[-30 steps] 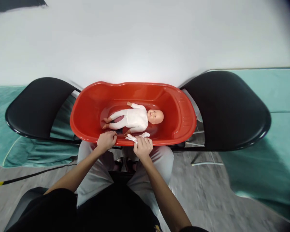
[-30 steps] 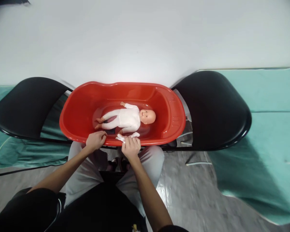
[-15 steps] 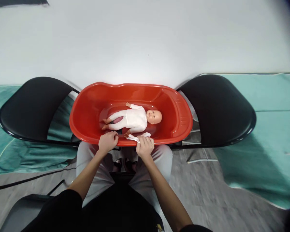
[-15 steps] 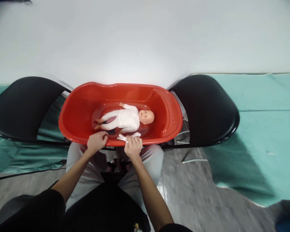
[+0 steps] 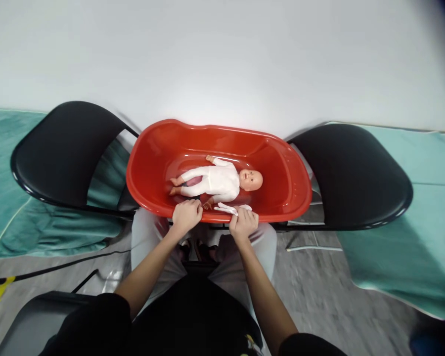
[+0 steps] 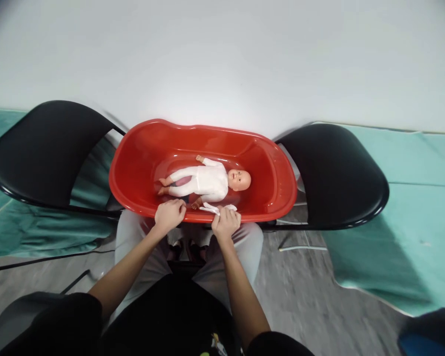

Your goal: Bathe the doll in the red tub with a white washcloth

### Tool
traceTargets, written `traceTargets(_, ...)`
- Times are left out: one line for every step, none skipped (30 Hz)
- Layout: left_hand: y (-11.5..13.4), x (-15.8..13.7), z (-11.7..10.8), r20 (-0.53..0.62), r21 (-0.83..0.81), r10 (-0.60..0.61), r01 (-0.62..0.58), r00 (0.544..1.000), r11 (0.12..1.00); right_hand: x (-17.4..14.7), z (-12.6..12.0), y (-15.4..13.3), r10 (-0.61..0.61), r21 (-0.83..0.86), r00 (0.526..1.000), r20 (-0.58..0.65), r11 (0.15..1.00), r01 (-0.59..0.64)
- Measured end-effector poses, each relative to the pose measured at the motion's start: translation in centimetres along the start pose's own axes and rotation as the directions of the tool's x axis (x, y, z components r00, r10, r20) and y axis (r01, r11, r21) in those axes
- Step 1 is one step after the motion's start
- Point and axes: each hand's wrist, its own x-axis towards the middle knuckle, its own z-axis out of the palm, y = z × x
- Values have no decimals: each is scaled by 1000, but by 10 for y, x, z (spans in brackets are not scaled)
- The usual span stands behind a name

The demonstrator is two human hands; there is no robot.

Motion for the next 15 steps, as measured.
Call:
traceTargets(0,0,0,-3,-3,8,-8,1000,1000,1,0,0,-8,-6,1000,-7,1000,8)
traceTargets(-1,0,-1,-6,-7,12,-12,1000,1000,1,0,0,-15,-11,1000,-15,1000,15)
traceTargets(-1,0,-1,-7,-11,14,-14,1000,1000,2,0,0,-22,-14,999,-23,1000,22)
traceTargets(-1,0,0,-6,-15,11,-11,1000,1000,2,1,0,-29,-15,999,-27,999,29)
traceTargets(-1,-1,0,-5,-17,6,-6,1000,1000,1,1,1,-31,-16,999,-25,999,30)
traceTargets(-2,-1,0,-5,-17,1,-1,1000,1000,1,2,1,-28,-16,999,-16,999,28)
traceTargets(-2,-1,1,-5,-17,-1,1,1000,1000,0,3,2,-23,-18,1000,-6,1000,23)
traceTargets(-2,-2,1,-8,-17,-2,2,1000,1000,-1,3,2,-17,-19,1000,3,1000,17)
traceTargets(-2,-2,2,-12,-17,-1,0,1000,1000,-1,3,2,-11,-21,1000,11,1000,11)
traceTargets(-2,-3,2,-15,-19,0,0,1000,1000,-2,3,2,-5,-20,1000,15,1000,5)
traceTargets(-2,-3,2,-15,-21,-1,0,1000,1000,-2,3,1,-4,-20,1000,12,1000,4)
traceTargets(-2,-4,2,-13,-23,-4,3,1000,1000,-3,2,1,-7,-18,1000,4,1000,7)
traceTargets(-2,-4,2,-10,-25,-7,7,1000,1000,-3,2,1,-13,-17,1000,-6,1000,13)
traceTargets(-2,-4,1,-5,-27,-10,10,1000,1000,-3,2,0,-19,-17,1000,-16,1000,19)
traceTargets(-1,-5,1,0,-30,-12,12,1000,999,-3,1,0,-27,-18,999,-26,999,27)
